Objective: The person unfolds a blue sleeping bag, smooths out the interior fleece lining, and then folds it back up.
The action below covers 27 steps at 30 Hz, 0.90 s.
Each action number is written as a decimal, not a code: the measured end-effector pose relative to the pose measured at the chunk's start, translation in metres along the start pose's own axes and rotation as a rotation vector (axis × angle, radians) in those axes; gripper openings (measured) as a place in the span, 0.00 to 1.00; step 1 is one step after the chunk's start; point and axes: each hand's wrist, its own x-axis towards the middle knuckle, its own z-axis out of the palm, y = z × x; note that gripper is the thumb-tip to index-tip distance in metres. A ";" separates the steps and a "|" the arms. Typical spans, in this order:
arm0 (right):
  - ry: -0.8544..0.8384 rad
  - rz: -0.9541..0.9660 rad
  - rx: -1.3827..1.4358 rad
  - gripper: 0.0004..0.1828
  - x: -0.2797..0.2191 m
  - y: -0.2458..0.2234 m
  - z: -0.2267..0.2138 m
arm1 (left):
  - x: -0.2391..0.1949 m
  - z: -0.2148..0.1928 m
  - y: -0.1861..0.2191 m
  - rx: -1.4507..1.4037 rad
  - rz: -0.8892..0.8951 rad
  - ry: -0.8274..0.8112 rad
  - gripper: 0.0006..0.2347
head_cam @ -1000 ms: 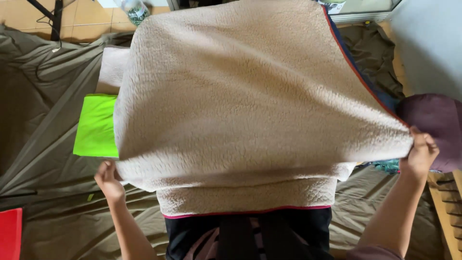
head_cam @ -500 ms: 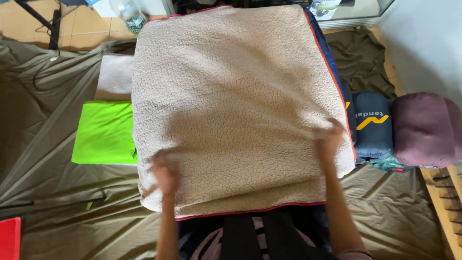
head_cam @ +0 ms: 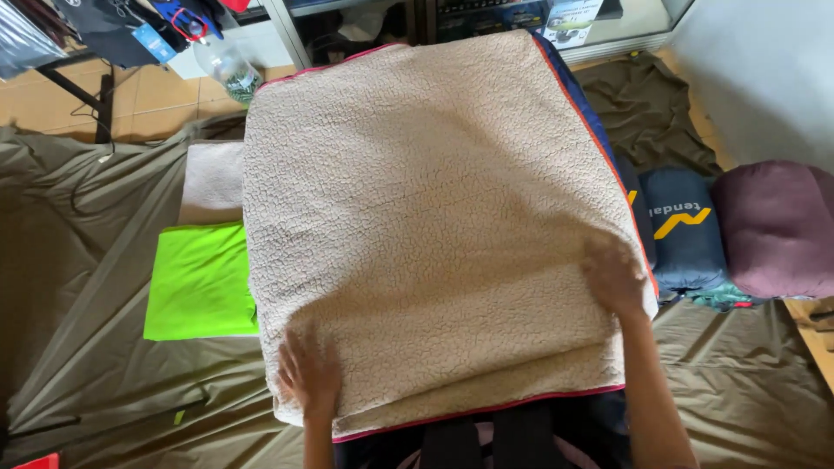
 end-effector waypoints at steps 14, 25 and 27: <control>-0.322 -0.011 0.547 0.29 0.110 -0.236 -0.094 | 0.001 -0.060 0.190 -0.133 0.246 -0.067 0.23; -0.615 0.843 0.425 0.38 0.083 -0.027 -0.060 | 0.063 0.010 0.084 0.195 -0.142 0.109 0.24; -0.596 0.841 0.328 0.40 0.081 -0.058 -0.033 | 0.063 0.058 0.111 0.405 -0.069 0.093 0.24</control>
